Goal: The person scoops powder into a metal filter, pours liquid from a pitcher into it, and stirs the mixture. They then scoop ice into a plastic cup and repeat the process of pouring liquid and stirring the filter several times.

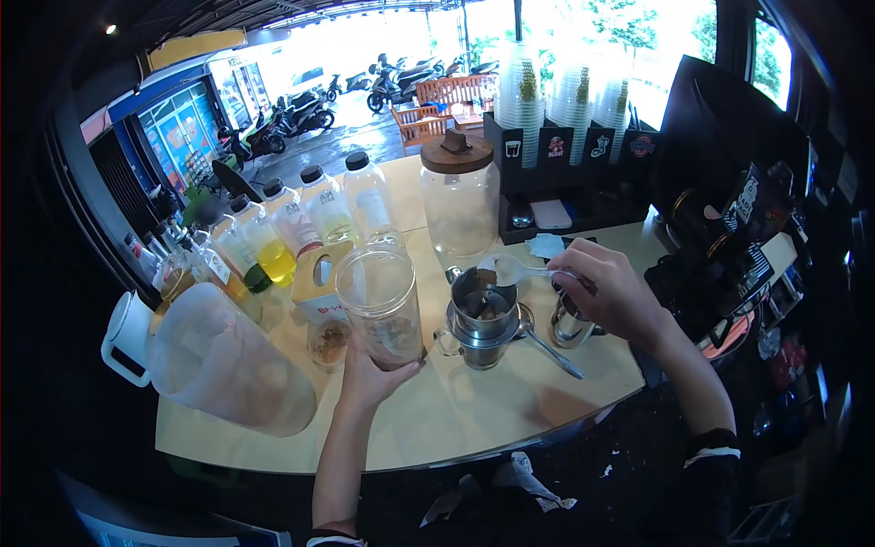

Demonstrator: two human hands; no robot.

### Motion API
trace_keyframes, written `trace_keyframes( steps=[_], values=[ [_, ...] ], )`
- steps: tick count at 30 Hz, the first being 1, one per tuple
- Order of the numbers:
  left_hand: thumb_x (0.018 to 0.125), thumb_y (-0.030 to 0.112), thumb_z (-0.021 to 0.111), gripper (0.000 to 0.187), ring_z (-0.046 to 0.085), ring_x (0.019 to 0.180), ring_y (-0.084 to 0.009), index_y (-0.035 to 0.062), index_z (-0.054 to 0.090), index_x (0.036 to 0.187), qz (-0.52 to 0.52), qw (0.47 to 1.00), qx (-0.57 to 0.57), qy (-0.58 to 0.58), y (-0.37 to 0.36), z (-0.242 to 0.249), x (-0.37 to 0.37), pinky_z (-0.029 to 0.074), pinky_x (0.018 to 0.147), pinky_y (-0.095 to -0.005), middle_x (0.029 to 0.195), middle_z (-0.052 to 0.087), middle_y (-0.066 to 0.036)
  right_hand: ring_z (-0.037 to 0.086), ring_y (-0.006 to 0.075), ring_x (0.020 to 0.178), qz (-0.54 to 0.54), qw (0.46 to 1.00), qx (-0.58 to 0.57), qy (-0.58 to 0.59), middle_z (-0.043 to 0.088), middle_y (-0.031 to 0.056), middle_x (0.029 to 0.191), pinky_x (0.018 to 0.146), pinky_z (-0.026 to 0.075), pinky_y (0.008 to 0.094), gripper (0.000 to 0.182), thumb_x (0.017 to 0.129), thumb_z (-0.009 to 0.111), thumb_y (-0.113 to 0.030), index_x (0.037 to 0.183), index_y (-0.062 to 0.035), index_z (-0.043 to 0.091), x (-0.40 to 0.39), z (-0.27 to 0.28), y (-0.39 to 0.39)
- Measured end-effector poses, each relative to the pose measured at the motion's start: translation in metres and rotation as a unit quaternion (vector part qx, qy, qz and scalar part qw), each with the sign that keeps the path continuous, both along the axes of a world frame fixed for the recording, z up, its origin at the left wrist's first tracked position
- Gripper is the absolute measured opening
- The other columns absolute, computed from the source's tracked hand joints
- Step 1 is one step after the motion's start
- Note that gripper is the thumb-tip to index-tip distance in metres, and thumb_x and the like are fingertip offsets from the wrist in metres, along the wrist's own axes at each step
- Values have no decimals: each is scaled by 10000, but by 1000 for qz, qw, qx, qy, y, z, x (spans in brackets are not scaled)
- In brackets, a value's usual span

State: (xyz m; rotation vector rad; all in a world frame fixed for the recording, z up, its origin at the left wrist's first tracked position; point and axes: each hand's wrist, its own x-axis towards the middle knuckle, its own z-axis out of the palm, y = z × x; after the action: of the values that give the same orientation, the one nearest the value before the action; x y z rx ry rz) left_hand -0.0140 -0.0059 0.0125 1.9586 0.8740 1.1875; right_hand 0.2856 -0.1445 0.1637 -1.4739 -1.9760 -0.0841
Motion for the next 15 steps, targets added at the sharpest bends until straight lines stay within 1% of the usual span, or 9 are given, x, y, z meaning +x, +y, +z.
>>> trace_keyframes(
  steps=[2,5,7,11,13,15],
  values=[
    [502,144,884,905,536,1141,-277,16,418,1267,5,1000,6,1,4,-8,-2,434,981,-397,1200,525,-149,625,259,712,-3,1000,2,-3,587,113,834,637,498,348,107,890,598,-88,958,-6,614,1,-1,0],
    [505,149,885,914,534,1142,-284,10,412,1274,1,1000,-14,-7,0,-3,-1,432,983,-399,1204,519,-155,625,258,712,5,1000,11,-2,589,113,836,638,498,343,112,891,598,-92,962,-7,616,2,-1,-1],
    [508,153,885,913,533,1143,-284,8,410,1273,1,1000,-8,-7,3,-9,-2,432,984,-399,1205,516,-157,612,332,752,-7,999,-15,36,595,131,851,652,481,402,100,872,608,-74,945,-8,586,0,4,-4],
    [513,162,884,914,531,1145,-282,4,402,1274,17,1000,9,14,2,-7,-2,434,982,-395,1207,511,-160,613,315,720,8,998,-4,67,593,123,834,617,482,382,94,866,616,-61,941,-11,590,4,1,-7],
    [513,163,884,915,532,1144,-282,5,401,1274,23,1000,7,17,0,-5,-2,435,981,-394,1206,512,-160,611,310,692,43,998,36,24,585,116,829,586,479,379,97,854,623,-36,941,-19,586,4,-1,-10],
    [513,163,883,916,533,1143,-282,6,400,1275,28,999,5,20,-1,-4,-2,435,981,-394,1205,514,-161,611,310,692,50,998,31,12,582,115,832,586,479,382,106,848,626,-23,944,-21,582,3,-6,-12]
  ],
)
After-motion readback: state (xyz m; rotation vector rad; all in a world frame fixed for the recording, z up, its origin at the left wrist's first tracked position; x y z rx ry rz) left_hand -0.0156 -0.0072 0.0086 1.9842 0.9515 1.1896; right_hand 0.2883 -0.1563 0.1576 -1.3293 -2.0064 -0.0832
